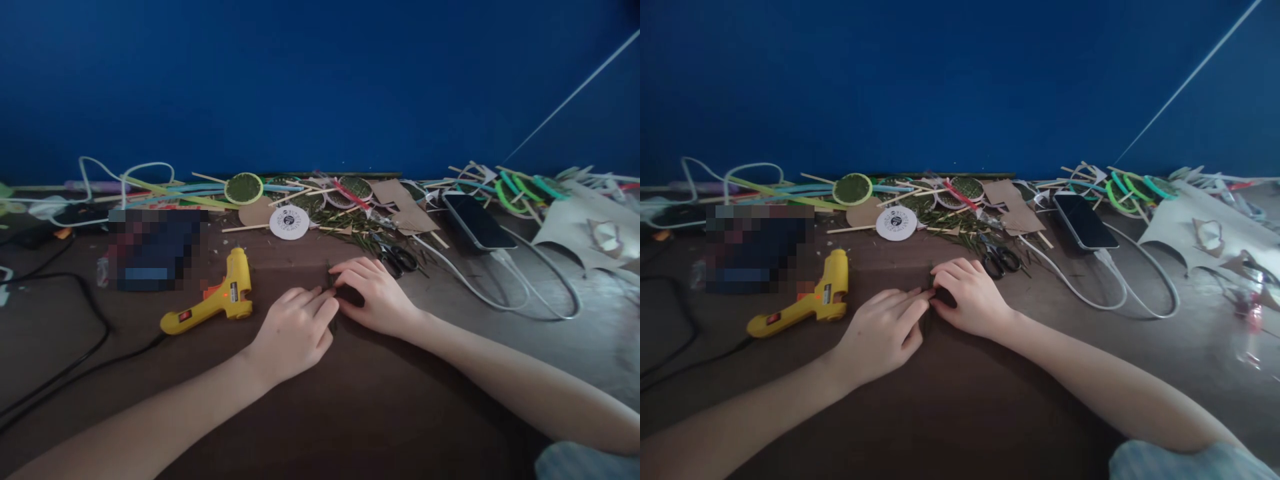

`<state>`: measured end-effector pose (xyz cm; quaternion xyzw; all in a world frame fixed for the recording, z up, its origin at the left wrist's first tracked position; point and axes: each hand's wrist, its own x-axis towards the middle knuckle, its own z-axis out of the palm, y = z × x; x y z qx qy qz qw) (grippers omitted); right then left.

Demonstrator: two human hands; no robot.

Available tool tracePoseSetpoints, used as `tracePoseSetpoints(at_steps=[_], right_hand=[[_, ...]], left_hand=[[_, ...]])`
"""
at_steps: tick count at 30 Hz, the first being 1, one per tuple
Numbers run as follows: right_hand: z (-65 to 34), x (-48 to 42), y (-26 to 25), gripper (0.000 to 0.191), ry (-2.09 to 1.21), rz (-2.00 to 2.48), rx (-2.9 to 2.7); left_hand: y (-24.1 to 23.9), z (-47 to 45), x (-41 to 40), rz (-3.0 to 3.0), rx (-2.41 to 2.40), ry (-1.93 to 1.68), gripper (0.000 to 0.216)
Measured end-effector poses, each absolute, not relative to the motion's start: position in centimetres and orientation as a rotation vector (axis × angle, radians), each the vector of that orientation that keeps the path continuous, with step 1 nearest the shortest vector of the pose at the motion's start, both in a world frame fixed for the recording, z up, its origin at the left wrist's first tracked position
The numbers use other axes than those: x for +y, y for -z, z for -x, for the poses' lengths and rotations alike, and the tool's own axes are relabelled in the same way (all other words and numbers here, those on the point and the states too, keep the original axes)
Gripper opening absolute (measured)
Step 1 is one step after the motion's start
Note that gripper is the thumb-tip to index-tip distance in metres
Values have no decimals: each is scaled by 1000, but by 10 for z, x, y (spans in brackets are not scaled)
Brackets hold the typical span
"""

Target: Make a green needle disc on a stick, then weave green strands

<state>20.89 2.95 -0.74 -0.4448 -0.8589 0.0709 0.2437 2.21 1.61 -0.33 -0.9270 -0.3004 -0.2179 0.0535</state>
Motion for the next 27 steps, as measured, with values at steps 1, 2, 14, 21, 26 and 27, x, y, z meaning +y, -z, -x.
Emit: tracePoseSetpoints(at_steps=[1,2,14,21,26,27], right_hand=[[-209,30,6,7,-203,1219,-2346],[-210,31,5,7,-216,1220,-2347],[-235,76,-7,12,-379,1437,-1977],[-239,137,-17,15,-82,1410,-2200],[-233,160,-14,9,-103,1417,-2441],[-232,161,-14,7,-148,1418,-2452]], left_hand=[[3,-22,16,2821,-915,657,22],[3,-22,17,2827,-915,656,21],[3,-22,18,2834,-928,714,29],[5,-21,18,2826,-904,711,29],[5,-21,18,2830,-909,704,29],[5,-21,18,2831,-906,706,29]])
